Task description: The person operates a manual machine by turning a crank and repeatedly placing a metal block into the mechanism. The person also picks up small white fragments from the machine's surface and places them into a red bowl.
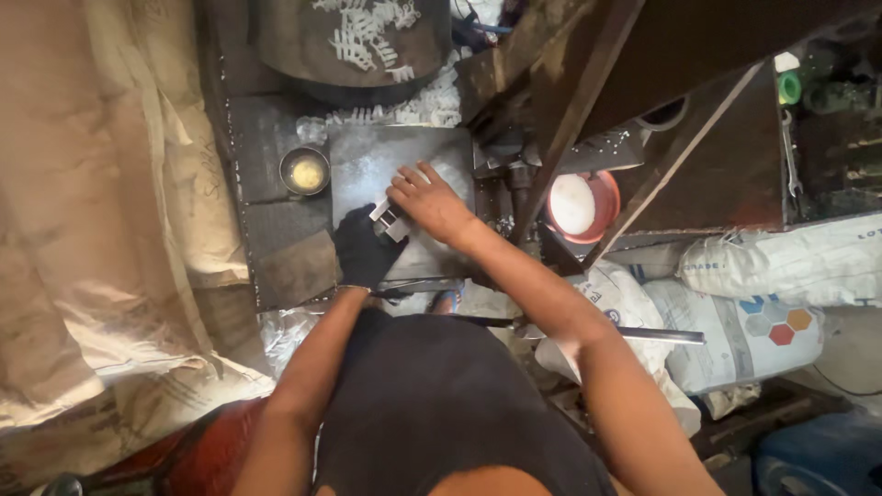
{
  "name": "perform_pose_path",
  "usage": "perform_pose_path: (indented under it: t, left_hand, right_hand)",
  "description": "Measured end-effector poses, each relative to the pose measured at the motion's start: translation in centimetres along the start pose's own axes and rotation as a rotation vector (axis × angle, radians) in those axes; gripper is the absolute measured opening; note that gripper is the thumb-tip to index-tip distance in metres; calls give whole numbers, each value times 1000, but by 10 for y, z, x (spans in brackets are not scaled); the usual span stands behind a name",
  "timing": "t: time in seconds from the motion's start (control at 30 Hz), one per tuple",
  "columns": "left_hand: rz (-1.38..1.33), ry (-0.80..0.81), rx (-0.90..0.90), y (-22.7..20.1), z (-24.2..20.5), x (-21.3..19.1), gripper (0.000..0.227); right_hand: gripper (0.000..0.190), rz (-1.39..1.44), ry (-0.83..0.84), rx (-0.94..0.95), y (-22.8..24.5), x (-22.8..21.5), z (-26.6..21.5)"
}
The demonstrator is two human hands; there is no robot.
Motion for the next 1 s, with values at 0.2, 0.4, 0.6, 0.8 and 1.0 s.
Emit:
perform_pose_path:
  t: [0.2,0.4,0.6,0.8,1.0]
  left_hand:
    - [52,-16,-80,4,-9,12,42]
    - [-105,135,-526,30,-61,42,32]
    - [-264,531,20,-4,-59,119,28]
    - [-55,105,346,-70,50,171,59]
    - [102,421,371,-67,105,211,25]
  right_hand:
    - [30,23,-73,50,0,-8,-6]
    - [26,466,-432,261,22,-29,-89]
    - [7,537,-838,638,-26,-38,-219]
    - [10,514,-878,971,-82,0,-257]
    - [14,527,-733,1095,-82,10,-255]
Point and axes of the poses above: each hand's wrist, its own z-axis towards the middle knuckle, its own x-axis out of the palm, y = z × x, the point moved 5 cm from there along z, towards the middle knuckle, and after that the axes turned 4 degrees about x, right-handed, at the moved point
